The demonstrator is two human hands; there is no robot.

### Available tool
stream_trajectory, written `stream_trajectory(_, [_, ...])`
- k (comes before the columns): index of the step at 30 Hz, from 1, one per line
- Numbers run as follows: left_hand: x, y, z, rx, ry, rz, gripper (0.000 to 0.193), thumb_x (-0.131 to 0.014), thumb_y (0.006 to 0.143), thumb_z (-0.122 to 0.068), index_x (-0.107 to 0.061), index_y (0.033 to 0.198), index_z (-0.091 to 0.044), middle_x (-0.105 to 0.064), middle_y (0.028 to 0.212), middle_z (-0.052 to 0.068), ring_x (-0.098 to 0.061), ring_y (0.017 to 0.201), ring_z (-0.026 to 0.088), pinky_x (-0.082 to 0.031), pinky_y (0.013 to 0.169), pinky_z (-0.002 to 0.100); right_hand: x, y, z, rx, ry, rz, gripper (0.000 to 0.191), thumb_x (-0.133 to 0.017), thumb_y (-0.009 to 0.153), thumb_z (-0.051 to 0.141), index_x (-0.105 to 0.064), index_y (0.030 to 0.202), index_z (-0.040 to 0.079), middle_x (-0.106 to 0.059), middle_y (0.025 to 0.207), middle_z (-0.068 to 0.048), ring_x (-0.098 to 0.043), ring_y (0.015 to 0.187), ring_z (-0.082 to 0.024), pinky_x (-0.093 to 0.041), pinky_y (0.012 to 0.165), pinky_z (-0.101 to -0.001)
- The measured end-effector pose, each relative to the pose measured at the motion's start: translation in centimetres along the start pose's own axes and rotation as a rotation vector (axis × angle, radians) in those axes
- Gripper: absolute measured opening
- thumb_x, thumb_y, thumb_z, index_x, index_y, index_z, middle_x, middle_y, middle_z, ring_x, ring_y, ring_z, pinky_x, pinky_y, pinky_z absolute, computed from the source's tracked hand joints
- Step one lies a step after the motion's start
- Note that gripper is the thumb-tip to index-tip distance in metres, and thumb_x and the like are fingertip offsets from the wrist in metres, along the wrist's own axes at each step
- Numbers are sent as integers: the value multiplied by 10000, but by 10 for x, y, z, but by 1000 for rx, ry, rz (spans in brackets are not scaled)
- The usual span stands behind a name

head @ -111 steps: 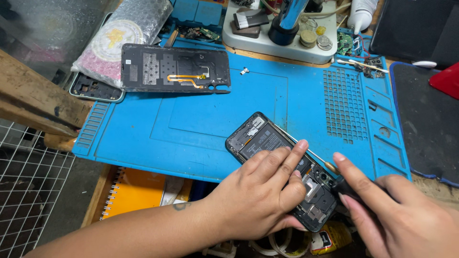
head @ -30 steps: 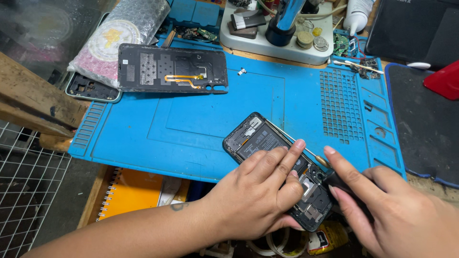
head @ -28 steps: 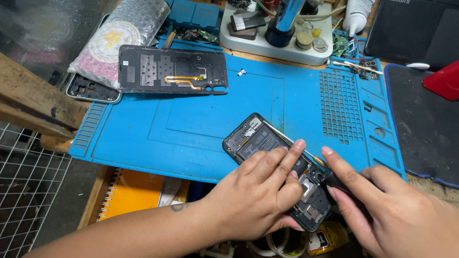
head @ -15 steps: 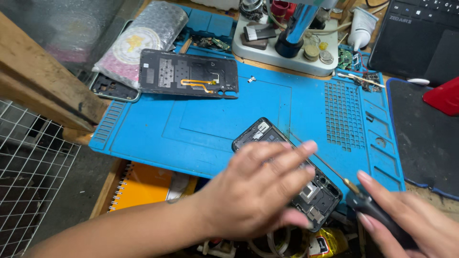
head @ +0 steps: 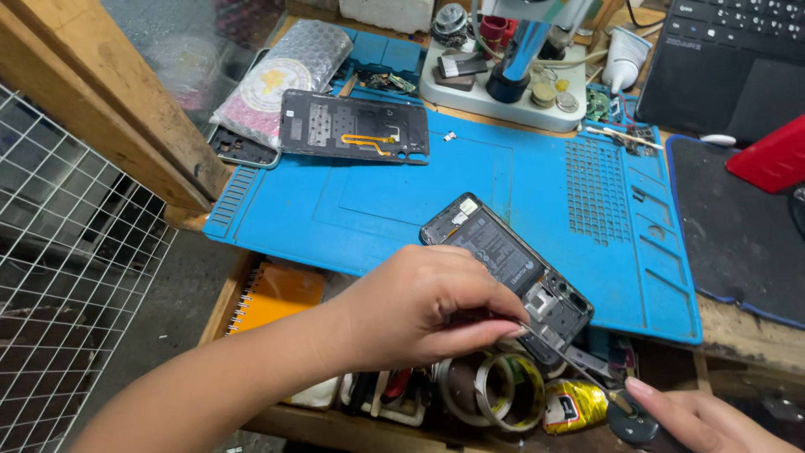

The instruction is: The person uses a screwdriver to pry and separate the battery from the internal frame of a disassembled smartphone. They carefully work along the edges of the battery, lifting it slightly to release adhesive bonds while holding the device steady on a blue work mat.

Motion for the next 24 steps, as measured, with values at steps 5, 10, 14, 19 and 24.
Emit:
stream_trajectory(5, [1,-4,-15,-86,116,-7,120,-798,891,-163,-749,993,-121,-714,868,51,-694,859,249,-585,949,361,16,-29,51,-48,-110,-377,585,-663,878,254,-646,1462,239,-680,1184,11,-698,1068,-124,-544,951,-306])
stream_trajectory(10, [-1,-7,-33,-170,280,-96,129,-801,831,-110,-693,900,-98,-663,847,61,-665,859,274,-576,1041,388,-4,-28,55,-364,-393,-463,483,-680,859,313,-755,1333,366,-677,1099,29,-706,975,-83,-577,950,-269])
stream_trajectory(14, [-3,-9,-41,-200,359,-121,139,-782,794,-73,-650,830,-97,-621,805,48,-637,803,266,-581,1051,407,-13,-25,39,-775,-356,-478,410,-746,800,459,-809,1169,291,-758,1017,-9,-767,934,-125,-635,918,-266])
stream_trajectory(19, [-4,-10,-40,-169,323,-145,144,-788,809,-79,-655,862,-98,-616,808,42,-642,804,257,-588,906,373,-15,-25,27,-1195,41,-424,455,-783,827,536,-869,1012,128,-729,831,-105,-773,802,-242,-662,879,-384])
stream_trajectory(24, [-2,-12,-40,-126,294,-159,152,-799,817,-83,-668,894,-84,-644,837,44,-642,807,261,-561,780,359,-10,-23,43,-1292,114,-316,440,-740,891,533,-890,988,130,-715,782,-90,-761,752,-231,-654,821,-372])
Point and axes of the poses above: each hand's wrist, its own y-axis towards the middle knuckle, its own x-axis out of the back of the hand, z = x × y, the point moved 6 cm from there along y, towards the middle knuckle
